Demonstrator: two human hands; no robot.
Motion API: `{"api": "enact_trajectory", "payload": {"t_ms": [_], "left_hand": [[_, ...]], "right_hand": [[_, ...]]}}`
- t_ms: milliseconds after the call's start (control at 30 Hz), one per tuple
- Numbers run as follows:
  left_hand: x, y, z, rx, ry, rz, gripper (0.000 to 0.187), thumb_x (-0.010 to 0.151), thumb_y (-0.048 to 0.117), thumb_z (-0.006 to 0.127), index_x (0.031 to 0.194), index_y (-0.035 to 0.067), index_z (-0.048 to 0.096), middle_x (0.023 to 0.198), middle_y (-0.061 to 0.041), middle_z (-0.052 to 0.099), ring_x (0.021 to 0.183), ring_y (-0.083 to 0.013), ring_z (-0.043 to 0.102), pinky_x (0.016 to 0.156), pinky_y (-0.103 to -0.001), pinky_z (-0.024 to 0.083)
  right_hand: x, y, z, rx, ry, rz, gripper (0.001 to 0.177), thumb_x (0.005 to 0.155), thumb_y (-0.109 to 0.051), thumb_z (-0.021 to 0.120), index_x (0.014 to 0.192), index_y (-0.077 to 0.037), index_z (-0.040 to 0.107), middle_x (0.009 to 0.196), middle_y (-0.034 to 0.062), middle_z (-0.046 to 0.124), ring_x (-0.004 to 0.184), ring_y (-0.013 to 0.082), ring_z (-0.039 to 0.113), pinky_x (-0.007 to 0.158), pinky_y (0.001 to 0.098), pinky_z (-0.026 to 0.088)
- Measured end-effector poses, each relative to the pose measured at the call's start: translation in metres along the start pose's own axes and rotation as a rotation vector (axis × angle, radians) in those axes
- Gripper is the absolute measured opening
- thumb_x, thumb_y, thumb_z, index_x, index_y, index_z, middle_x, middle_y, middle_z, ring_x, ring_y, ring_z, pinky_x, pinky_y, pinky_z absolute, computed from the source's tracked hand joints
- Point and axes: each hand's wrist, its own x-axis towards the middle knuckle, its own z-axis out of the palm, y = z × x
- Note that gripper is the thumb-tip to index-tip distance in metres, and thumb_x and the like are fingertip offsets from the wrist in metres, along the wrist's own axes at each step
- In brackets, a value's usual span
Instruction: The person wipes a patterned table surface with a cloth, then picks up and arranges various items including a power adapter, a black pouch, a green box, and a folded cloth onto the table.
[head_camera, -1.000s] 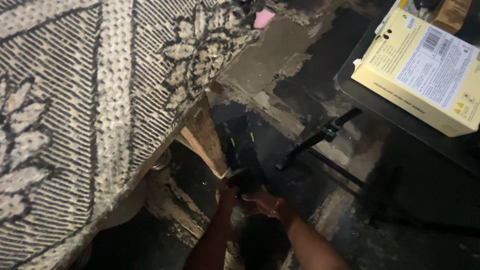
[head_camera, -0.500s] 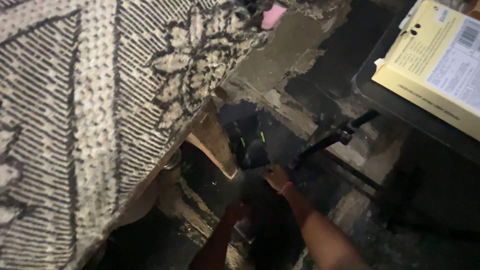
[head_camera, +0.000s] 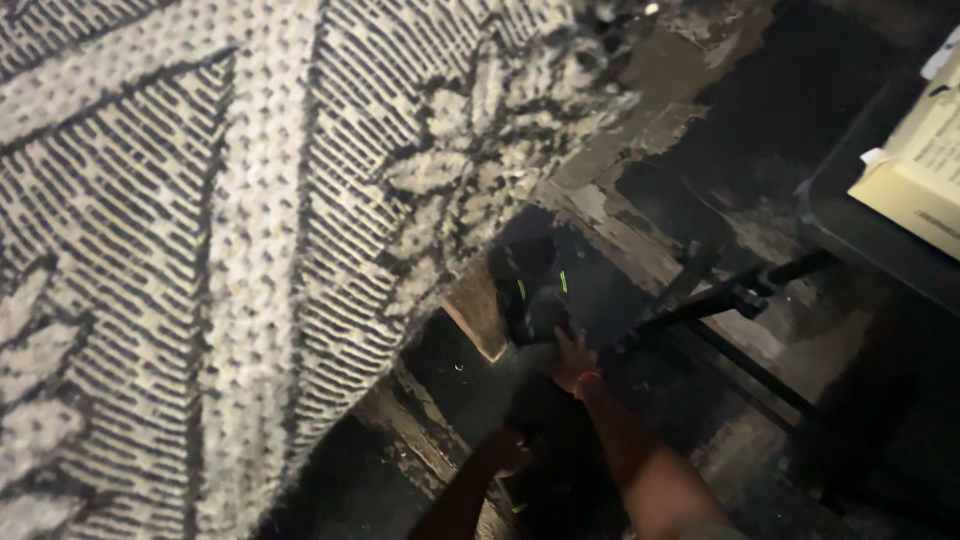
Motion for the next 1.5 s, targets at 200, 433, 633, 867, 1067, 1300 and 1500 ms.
{"api": "enact_trajectory", "payload": {"t_ms": [200, 433, 633, 867, 1067, 1300, 1500], "left_hand": [[-0.002, 0.007, 0.009, 0.047, -0.056, 0.010, 0.056, 0.091, 0.051, 0.057, 0.125, 0.007, 0.066, 0.122, -0.022, 0.067, 0.112, -0.0407, 0.064, 0.097, -0.051, 0.052], [0.009, 0.013, 0.013, 0.121, -0.069, 0.064, 0.057, 0.094, 0.051, 0.055, 0.123, 0.004, 0.068, 0.119, -0.024, 0.068, 0.110, -0.0424, 0.065, 0.096, -0.053, 0.052], [-0.013, 0.042, -0.002, 0.167, -0.080, 0.148, 0.058, 0.097, 0.051, 0.054, 0.122, 0.001, 0.070, 0.116, -0.025, 0.070, 0.108, -0.0438, 0.066, 0.096, -0.054, 0.052], [-0.082, 0.091, -0.031, 0.145, -0.111, 0.174, 0.054, 0.098, 0.048, 0.055, 0.122, 0.003, 0.071, 0.112, -0.025, 0.071, 0.106, -0.0436, 0.067, 0.095, -0.055, 0.052], [-0.154, 0.121, -0.053, 0.020, -0.065, 0.038, 0.044, 0.096, 0.043, 0.059, 0.124, 0.011, 0.070, 0.110, -0.023, 0.072, 0.106, -0.0412, 0.069, 0.094, -0.053, 0.053], [-0.261, 0.201, -0.092, -0.099, -0.026, -0.029, 0.038, 0.093, 0.037, 0.064, 0.126, 0.020, 0.069, 0.107, -0.021, 0.074, 0.105, -0.0383, 0.071, 0.094, -0.050, 0.055], [-0.367, 0.271, -0.135, -0.182, 0.027, -0.045, 0.038, 0.091, 0.032, 0.068, 0.128, 0.027, 0.068, 0.105, -0.019, 0.075, 0.104, -0.0359, 0.072, 0.093, -0.048, 0.056]], "right_hand": [[-0.002, 0.002, 0.002, 0.065, 0.231, -0.117, 0.095, 0.073, -0.059, 0.078, 0.148, -0.016, 0.039, 0.154, 0.0158, 0.041, 0.140, 0.0412, 0.045, 0.112, 0.0525, 0.041], [-0.024, 0.002, 0.002, 0.066, 0.324, -0.133, 0.034, 0.092, -0.043, 0.069, 0.111, -0.014, 0.073, 0.116, 0.0132, 0.070, 0.119, 0.0396, 0.059, 0.105, 0.0508, 0.046], [-0.056, 0.002, -0.016, 0.330, 0.524, -0.058, 0.033, 0.075, -0.037, 0.079, 0.084, -0.006, 0.073, 0.093, 0.0170, 0.069, 0.095, 0.0388, 0.064, 0.085, 0.0483, 0.052], [-0.122, -0.017, -0.070, 0.275, 0.390, -0.034, 0.026, 0.093, -0.032, 0.066, 0.092, -0.007, 0.070, 0.099, 0.0128, 0.067, 0.099, 0.0364, 0.064, 0.085, 0.0495, 0.050], [-0.236, -0.032, -0.105, 0.851, 0.503, -0.325, 0.044, 0.083, -0.008, 0.063, 0.124, 0.005, 0.059, 0.122, 0.0134, 0.061, 0.114, 0.0371, 0.057, 0.095, 0.0539, 0.045], [-0.378, -0.064, -0.194, 0.929, 0.227, 0.345, 0.024, 0.080, -0.013, 0.072, 0.102, -0.003, 0.076, 0.085, 0.0084, 0.078, 0.081, 0.0197, 0.074, 0.076, 0.0346, 0.058], [-0.475, -0.104, -0.314, 0.837, 0.272, 0.075, 0.022, 0.083, -0.015, 0.069, 0.103, -0.008, 0.076, 0.078, 0.0093, 0.076, 0.072, 0.0188, 0.070, 0.070, 0.0344, 0.055]]}}
